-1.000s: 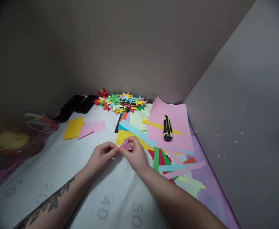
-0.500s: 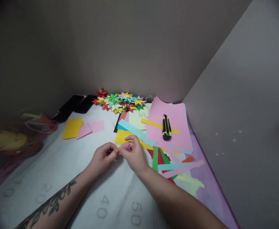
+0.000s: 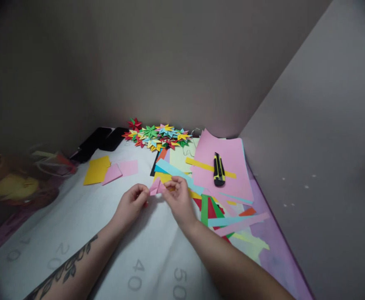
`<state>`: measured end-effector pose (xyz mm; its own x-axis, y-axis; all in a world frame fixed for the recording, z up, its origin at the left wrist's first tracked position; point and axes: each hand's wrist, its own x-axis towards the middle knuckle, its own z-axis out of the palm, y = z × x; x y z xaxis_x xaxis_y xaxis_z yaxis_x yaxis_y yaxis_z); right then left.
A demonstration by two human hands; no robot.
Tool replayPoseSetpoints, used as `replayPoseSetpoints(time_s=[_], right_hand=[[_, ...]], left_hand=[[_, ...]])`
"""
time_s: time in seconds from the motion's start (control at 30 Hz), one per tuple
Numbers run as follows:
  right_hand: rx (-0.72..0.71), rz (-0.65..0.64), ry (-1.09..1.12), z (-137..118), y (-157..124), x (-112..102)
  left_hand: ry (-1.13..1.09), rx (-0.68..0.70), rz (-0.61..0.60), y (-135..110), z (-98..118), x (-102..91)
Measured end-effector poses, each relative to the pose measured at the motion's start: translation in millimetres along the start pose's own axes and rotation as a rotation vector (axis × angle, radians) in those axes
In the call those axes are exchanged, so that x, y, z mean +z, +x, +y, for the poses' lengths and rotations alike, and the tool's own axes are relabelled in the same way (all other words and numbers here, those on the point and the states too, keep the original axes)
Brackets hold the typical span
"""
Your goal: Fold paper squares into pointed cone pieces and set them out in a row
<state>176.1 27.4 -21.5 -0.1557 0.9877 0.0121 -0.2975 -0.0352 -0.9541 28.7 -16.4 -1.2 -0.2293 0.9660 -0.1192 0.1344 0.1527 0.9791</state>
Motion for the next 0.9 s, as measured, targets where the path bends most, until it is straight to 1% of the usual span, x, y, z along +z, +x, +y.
replayPoseSetpoints(time_s=[0.07, 0.13, 0.23, 0.33, 0.47, 0.53, 0.57, 0.63, 0.7, 0.77, 0.83, 0.9], right_hand=[[0.030, -0.095, -0.008, -1.5, -5.1, 4.2], [0.065, -0.111, -0.035, -3.0, -7.7, 5.8], [0.088, -0.050, -0.102, -4.1, -7.4, 4.4], [0.078, -0.002, -0.095, -3.3, -4.4, 1.4], [0.073, 0.051, -0.058, -2.2, -0.8, -2.0], [0.067, 0.044, -0.086, -2.4, -1.4, -2.0], [0.059, 0.028, -0.114, -2.6, -2.6, -1.3], [0.052, -0.024, -0.161, -2.7, -6.3, 1.2], [0.066, -0.080, -0.175, -2.6, -10.1, 4.2], [0.085, -0.113, -0.180, -2.9, -12.5, 6.8], [0.088, -0.110, -0.172, -3.8, -12.9, 8.5], [0.080, -0.090, -0.112, -4.9, -12.1, 9.1]], left_hand=[[0.009, 0.013, -0.024, -1.9, -0.3, 2.7], [0.040, 0.041, -0.061, -4.2, -1.7, 6.0], [0.068, 0.059, -0.085, -6.7, -4.9, 9.5], [0.038, 0.053, -0.084, -6.7, -6.8, 9.0], [0.047, 0.046, -0.025, -4.5, -4.8, 5.1], [0.039, 0.048, -0.006, -3.6, -3.5, 3.9], [0.028, 0.050, -0.014, -3.3, -3.3, 3.7], [0.004, 0.053, -0.072, -3.3, -3.7, 3.8], [-0.014, 0.061, -0.140, -3.6, -4.8, 3.8], [-0.017, 0.069, -0.174, -3.9, -5.6, 3.2], [-0.010, 0.074, -0.177, -4.0, -5.8, 2.4], [-0.005, 0.079, -0.198, -4.4, -5.5, 2.6]])
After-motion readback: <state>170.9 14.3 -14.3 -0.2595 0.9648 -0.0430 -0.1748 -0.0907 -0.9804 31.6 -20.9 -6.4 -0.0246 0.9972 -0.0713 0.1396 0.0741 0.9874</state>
